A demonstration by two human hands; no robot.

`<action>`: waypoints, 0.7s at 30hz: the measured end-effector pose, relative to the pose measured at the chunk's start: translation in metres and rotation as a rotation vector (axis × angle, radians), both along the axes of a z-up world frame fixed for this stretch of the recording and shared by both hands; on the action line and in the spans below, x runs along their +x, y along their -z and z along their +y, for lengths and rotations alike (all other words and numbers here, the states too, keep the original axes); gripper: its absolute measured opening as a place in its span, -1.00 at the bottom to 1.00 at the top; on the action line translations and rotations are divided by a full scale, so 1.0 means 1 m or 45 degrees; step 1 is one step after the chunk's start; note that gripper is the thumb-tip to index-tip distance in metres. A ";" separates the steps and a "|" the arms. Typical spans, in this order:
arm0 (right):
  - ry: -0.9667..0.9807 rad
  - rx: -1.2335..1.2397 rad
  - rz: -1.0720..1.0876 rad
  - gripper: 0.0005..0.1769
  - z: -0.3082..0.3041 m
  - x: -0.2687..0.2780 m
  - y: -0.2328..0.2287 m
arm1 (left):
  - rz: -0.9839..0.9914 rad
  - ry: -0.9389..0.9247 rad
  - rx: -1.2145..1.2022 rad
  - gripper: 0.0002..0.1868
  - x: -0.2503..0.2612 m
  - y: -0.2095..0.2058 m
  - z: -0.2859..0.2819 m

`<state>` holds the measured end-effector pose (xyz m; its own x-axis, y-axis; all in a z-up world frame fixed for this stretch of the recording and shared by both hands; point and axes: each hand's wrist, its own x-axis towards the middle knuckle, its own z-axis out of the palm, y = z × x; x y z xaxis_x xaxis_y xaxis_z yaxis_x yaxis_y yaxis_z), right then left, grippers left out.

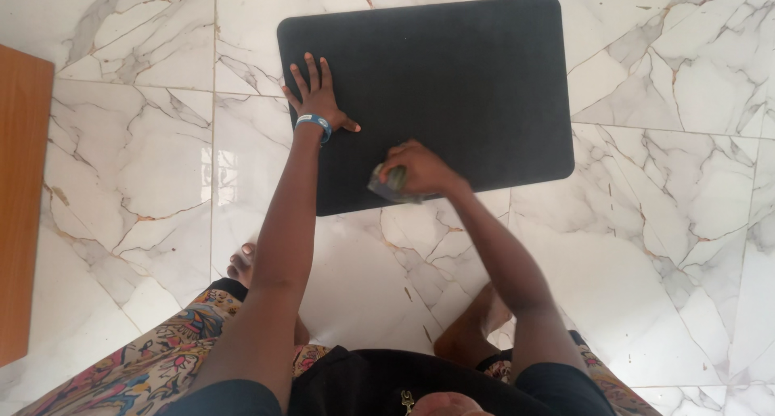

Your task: The person cleans a bathroom mat by wiping its top surface with a cloth, flipping the mat over, and wiping the other side with the cloth.

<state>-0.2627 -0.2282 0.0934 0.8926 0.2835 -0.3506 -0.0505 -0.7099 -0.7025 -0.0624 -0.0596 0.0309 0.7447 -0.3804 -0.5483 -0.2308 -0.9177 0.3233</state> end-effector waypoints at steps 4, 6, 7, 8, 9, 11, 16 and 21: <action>-0.059 -0.053 0.024 -0.58 0.013 -0.008 -0.006 | 0.061 0.019 0.077 0.76 0.000 -0.006 -0.005; -0.341 0.321 -0.112 -0.65 0.042 -0.009 -0.002 | 0.080 0.004 0.116 0.75 0.004 -0.009 -0.010; -0.336 0.321 -0.104 -0.65 0.054 -0.016 -0.002 | 0.097 -0.010 0.156 0.74 0.004 -0.010 -0.014; -0.363 0.215 -0.120 -0.70 0.062 -0.018 -0.002 | 0.088 -0.005 0.149 0.74 0.009 -0.013 -0.021; -0.388 0.109 -0.136 -0.74 0.063 -0.017 -0.002 | 0.138 -0.055 0.185 0.72 0.013 -0.015 -0.029; -0.349 0.222 -0.118 -0.67 0.027 -0.015 0.000 | 0.219 -0.099 0.237 0.69 0.002 -0.015 -0.031; -0.042 0.097 -0.079 -0.65 -0.041 -0.012 -0.002 | 0.167 -0.144 0.219 0.63 0.002 -0.020 -0.039; -0.086 0.287 -0.236 -0.61 0.018 -0.009 0.013 | 0.188 -0.193 0.301 0.60 0.001 -0.014 -0.059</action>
<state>-0.2719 -0.2101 0.0806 0.9120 0.3966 -0.1047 0.1356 -0.5324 -0.8355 -0.0610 -0.1187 0.0445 0.6889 -0.1203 -0.7148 -0.0520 -0.9918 0.1168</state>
